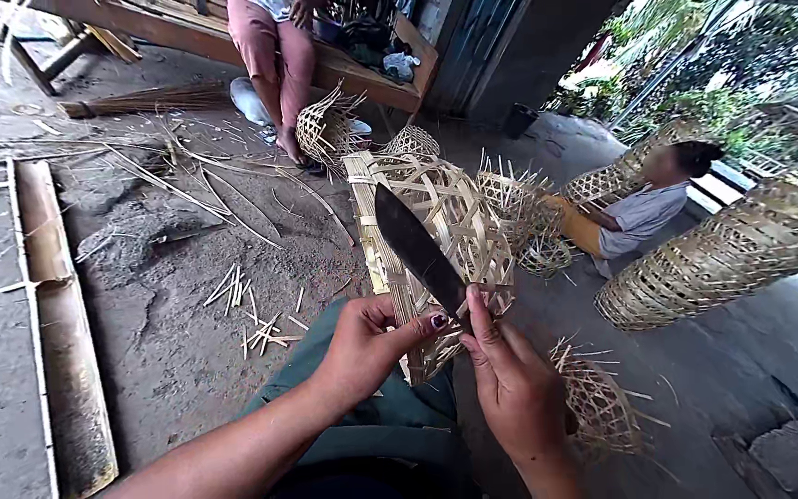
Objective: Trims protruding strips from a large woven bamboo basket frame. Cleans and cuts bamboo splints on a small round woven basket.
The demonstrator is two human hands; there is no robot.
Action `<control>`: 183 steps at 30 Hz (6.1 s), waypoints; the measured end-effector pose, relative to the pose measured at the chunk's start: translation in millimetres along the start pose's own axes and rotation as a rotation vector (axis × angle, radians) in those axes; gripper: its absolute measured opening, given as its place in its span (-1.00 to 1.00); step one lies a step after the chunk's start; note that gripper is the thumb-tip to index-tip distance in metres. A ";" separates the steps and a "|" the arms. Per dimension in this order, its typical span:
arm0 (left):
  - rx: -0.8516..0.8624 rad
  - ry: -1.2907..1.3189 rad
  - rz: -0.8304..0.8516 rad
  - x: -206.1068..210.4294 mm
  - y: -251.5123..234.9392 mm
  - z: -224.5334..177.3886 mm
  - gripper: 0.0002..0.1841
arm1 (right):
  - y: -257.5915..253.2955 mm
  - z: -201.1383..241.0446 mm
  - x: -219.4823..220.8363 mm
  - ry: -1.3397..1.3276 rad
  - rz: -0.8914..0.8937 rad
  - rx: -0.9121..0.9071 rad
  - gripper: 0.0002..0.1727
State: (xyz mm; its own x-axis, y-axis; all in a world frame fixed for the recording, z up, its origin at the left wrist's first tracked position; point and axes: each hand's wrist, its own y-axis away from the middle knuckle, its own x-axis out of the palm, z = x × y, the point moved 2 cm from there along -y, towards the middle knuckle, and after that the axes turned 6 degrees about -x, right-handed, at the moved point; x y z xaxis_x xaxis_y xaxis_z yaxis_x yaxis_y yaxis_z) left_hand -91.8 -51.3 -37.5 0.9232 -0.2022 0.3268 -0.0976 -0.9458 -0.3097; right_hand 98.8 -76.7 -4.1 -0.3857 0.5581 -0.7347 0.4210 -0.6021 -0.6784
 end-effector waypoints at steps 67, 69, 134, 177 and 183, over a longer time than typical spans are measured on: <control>-1.105 -1.253 0.272 -282.4 113.7 290.6 -0.35 | 192.5 -136.1 111.4 -1.853 -0.247 1.728 -0.39; -1.109 -1.210 0.262 -286.6 119.6 306.6 -0.38 | 186.0 -138.0 106.9 -1.817 -0.243 1.724 -0.40; -0.021 -0.928 0.022 -59.5 -33.3 178.0 -0.51 | 145.4 -215.6 138.1 -0.354 -0.151 1.003 -0.46; -0.289 -0.328 -0.279 -3.9 -142.5 168.3 -0.52 | 6.9 -34.1 53.6 -1.058 -0.085 0.404 -0.53; -0.436 -0.723 -0.099 -52.7 -119.7 190.1 -0.54 | 52.6 -127.1 66.3 -0.875 -0.226 0.947 -0.52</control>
State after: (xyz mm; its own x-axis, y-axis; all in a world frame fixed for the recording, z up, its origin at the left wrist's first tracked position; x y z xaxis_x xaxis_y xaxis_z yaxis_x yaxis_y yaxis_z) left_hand -58.1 120.8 -187.4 0.9312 -0.0415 -0.3623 -0.0014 -0.9939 0.1103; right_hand 199.6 1.2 -88.1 -0.9245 0.3617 -0.1203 -0.3219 -0.9099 -0.2618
